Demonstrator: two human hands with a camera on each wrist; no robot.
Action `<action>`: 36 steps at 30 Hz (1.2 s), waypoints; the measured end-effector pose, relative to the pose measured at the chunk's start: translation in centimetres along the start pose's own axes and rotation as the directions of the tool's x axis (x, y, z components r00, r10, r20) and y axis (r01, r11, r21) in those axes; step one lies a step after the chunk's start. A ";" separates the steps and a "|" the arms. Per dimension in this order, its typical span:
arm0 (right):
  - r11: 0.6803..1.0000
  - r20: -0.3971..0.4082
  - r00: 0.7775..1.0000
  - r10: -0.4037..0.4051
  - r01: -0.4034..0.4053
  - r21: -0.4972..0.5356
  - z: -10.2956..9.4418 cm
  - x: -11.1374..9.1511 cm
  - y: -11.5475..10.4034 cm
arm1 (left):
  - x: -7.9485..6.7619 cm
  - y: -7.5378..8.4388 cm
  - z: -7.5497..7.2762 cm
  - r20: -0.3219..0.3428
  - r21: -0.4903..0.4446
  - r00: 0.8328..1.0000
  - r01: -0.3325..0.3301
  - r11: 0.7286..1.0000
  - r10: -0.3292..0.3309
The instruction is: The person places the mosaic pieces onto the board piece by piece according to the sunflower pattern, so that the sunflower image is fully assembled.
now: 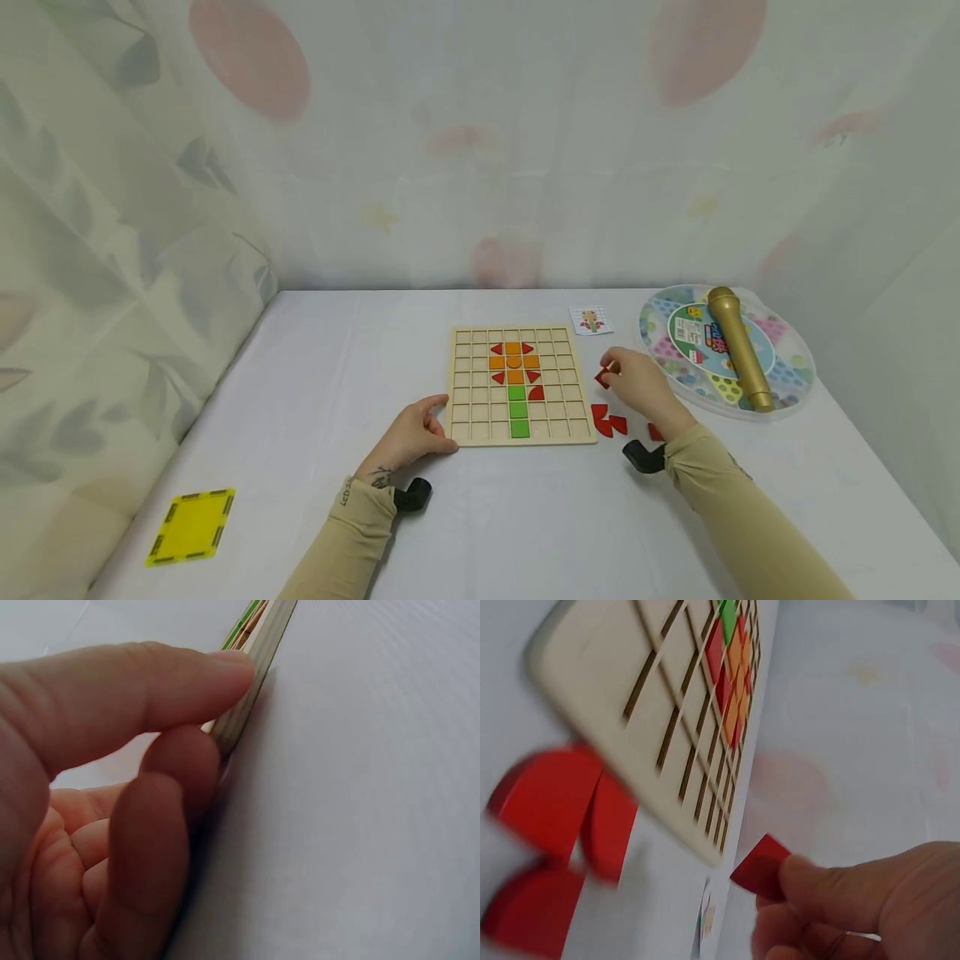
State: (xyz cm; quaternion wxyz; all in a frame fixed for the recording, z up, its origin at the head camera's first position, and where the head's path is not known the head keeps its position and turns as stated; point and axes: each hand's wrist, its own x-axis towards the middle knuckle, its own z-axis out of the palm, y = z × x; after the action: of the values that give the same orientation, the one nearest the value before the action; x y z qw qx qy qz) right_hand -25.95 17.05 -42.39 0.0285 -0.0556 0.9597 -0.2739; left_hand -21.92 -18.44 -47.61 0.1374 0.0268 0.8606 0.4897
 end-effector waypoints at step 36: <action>0.991 0.169 0.979 -0.111 0.123 -0.061 5.4 3.4 -4.0 | 0.1 0.1 -0.1 0.002 0.004 1.000 -0.007 1.000 0.007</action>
State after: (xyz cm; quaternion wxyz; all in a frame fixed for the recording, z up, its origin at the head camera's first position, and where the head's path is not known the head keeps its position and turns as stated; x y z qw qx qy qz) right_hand -28.45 10.41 -44.92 0.0897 -0.1355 0.9582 -0.2353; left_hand -22.08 -18.48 -47.54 0.1364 0.0304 0.8615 0.4882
